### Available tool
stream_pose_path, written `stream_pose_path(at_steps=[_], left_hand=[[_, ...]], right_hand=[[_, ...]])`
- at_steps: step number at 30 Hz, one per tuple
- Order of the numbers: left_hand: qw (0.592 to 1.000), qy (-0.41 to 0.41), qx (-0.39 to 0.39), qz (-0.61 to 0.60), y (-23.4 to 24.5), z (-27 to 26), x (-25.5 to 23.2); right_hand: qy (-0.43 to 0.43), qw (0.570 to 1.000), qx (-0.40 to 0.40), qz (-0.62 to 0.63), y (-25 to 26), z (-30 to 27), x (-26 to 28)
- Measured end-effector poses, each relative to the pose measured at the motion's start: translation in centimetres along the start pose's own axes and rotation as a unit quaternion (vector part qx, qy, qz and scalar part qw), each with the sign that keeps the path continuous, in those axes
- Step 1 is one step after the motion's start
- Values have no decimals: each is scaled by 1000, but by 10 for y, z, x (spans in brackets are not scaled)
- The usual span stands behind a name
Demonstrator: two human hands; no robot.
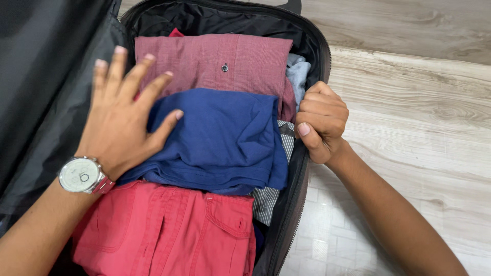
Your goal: The person unzips a brown suitcase, removes a blue polo shirt and a striped dress shirt, and folds each garment on a flat surface, including buttoning the collar of the striped shirt.
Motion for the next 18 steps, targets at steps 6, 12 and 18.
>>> stream_pose_path(at_steps=[6,12,18], left_hand=[[981,-104,101,-128,-19,-2,-40],[977,-144,113,-109,-16,2,-49],[978,-161,107,-83,-14,4,-50]], right_hand=[[3,1000,-9,2,-1,0,0],[-8,999,-33,14,-3,4,2],[-10,999,-40,19,-4,6,-3]])
Point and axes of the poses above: each hand's wrist, its own z-axis towards the middle knuckle, its own y-axis out of the back of the hand, x = y × z, the point moved 8 cm from there along z, towards the middle knuckle, and after that the axes turned 3 degrees about x, right-handed, at the moved point
